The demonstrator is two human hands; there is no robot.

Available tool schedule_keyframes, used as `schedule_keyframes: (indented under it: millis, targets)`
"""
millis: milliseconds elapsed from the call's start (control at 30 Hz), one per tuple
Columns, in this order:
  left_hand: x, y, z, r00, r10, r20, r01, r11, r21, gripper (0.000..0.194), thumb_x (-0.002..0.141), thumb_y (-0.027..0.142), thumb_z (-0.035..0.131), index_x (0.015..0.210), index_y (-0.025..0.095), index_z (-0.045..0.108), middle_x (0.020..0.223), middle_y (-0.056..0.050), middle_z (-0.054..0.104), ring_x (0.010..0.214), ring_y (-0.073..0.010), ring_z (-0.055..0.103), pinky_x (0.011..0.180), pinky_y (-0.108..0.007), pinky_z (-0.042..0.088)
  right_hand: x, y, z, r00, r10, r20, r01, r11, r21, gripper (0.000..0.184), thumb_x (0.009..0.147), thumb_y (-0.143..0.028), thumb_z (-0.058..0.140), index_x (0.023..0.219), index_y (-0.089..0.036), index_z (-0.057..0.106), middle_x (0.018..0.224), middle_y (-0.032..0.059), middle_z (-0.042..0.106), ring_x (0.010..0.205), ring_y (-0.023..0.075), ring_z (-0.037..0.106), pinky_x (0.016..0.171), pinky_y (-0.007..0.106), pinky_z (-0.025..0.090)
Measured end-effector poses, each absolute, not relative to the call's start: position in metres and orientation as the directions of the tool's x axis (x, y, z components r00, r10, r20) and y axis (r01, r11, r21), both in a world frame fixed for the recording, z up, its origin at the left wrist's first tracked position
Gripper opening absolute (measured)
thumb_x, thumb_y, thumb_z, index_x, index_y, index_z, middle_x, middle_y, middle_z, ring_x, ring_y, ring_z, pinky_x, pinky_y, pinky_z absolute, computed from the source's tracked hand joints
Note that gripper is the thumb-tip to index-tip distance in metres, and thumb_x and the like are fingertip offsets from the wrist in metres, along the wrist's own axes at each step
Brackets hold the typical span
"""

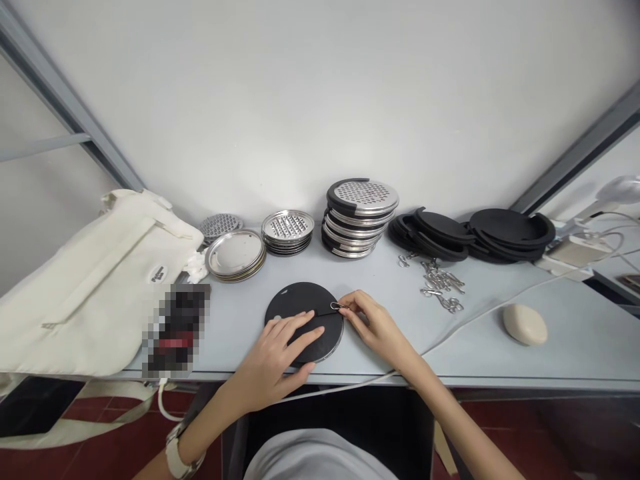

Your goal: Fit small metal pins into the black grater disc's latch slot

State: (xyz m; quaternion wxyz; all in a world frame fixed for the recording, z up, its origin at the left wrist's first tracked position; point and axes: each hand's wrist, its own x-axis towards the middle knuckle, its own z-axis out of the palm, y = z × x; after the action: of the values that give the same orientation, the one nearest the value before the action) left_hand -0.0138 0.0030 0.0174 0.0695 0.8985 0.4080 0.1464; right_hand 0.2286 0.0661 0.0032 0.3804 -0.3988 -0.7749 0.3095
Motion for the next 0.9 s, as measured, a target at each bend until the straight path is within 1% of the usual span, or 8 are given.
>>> schedule_keyframes:
  millis: [167, 300, 400, 567, 733, 800, 900]
  targets:
    - [-0.014, 0.003, 0.018, 0.622, 0.756, 0.201, 0.713, -0.654, 0.254, 0.05, 0.095, 0.027, 0.046, 0.145, 0.025, 0.038, 0.152, -0.009, 0.033, 0.136, -0.0259, 0.035, 0.107, -0.045, 0.032, 0.231, 0.066, 0.007, -0.406, 0.834, 0.374, 0.377, 0.526, -0.763, 0.014, 0.096, -0.016, 0.048, 0.098, -0.022, 0.061, 0.094, 0.006, 0.061, 0.089, 0.0196, 0.06, 0.082, 0.034, 0.048]
    - [-0.013, 0.003, 0.018, 0.619, 0.758, 0.205, 0.713, -0.652, 0.258, 0.05, 0.095, 0.028, 0.046, 0.144, 0.025, 0.039, 0.151, -0.009, 0.035, 0.135, -0.0265, 0.036, 0.107, -0.046, 0.033, 0.232, 0.065, 0.01, -0.405, 0.83, 0.383, 0.434, 0.543, -0.719, 0.012, 0.095, -0.018, 0.049, 0.096, -0.022, 0.061, 0.094, 0.0065, 0.065, 0.093, 0.0227, 0.058, 0.087, 0.04, 0.046]
    - [-0.013, 0.002, 0.018, 0.618, 0.76, 0.203, 0.715, -0.65, 0.258, 0.05, 0.095, 0.027, 0.047, 0.144, 0.025, 0.039, 0.151, -0.008, 0.035, 0.136, -0.0266, 0.036, 0.107, -0.046, 0.033, 0.232, 0.064, 0.011, -0.396, 0.837, 0.377, 0.469, 0.538, -0.7, 0.012, 0.096, -0.02, 0.048, 0.097, -0.023, 0.06, 0.094, 0.0067, 0.066, 0.093, 0.024, 0.057, 0.087, 0.042, 0.045]
    - [-0.013, 0.003, 0.018, 0.621, 0.758, 0.202, 0.714, -0.653, 0.254, 0.05, 0.095, 0.028, 0.047, 0.144, 0.025, 0.039, 0.152, -0.008, 0.034, 0.136, -0.0261, 0.036, 0.107, -0.046, 0.033, 0.232, 0.062, 0.01, -0.39, 0.853, 0.348, 0.485, 0.511, -0.709, 0.013, 0.097, -0.023, 0.046, 0.096, -0.022, 0.059, 0.087, 0.0051, 0.065, 0.083, 0.0216, 0.058, 0.082, 0.038, 0.044]
    - [-0.012, 0.003, 0.018, 0.619, 0.762, 0.188, 0.716, -0.647, 0.265, 0.05, 0.095, 0.028, 0.046, 0.144, 0.026, 0.038, 0.153, -0.007, 0.033, 0.137, -0.0252, 0.033, 0.108, -0.045, 0.031, 0.23, 0.064, 0.007, -0.357, 0.899, 0.254, 0.425, 0.399, -0.812, 0.017, 0.099, -0.031, 0.043, 0.096, -0.021, 0.057, 0.078, 0.001, 0.061, 0.069, 0.0166, 0.057, 0.068, 0.028, 0.045]
    - [-0.012, 0.004, 0.017, 0.617, 0.765, 0.183, 0.718, -0.643, 0.266, 0.05, 0.095, 0.028, 0.046, 0.145, 0.026, 0.038, 0.153, -0.007, 0.032, 0.137, -0.0254, 0.033, 0.108, -0.045, 0.031, 0.226, 0.066, 0.007, -0.353, 0.907, 0.23, 0.416, 0.372, -0.829, 0.018, 0.099, -0.032, 0.043, 0.098, -0.02, 0.056, 0.074, -0.0003, 0.06, 0.067, 0.0162, 0.057, 0.066, 0.027, 0.045]
    - [-0.012, 0.004, 0.016, 0.617, 0.765, 0.186, 0.719, -0.644, 0.262, 0.051, 0.095, 0.028, 0.047, 0.145, 0.026, 0.038, 0.153, -0.008, 0.032, 0.137, -0.0258, 0.034, 0.108, -0.046, 0.031, 0.218, 0.067, 0.008, -0.309, 0.921, 0.237, 0.435, 0.358, -0.826, 0.019, 0.099, -0.032, 0.04, 0.102, -0.02, 0.054, 0.07, -0.0014, 0.057, 0.064, 0.0163, 0.056, 0.064, 0.027, 0.045]
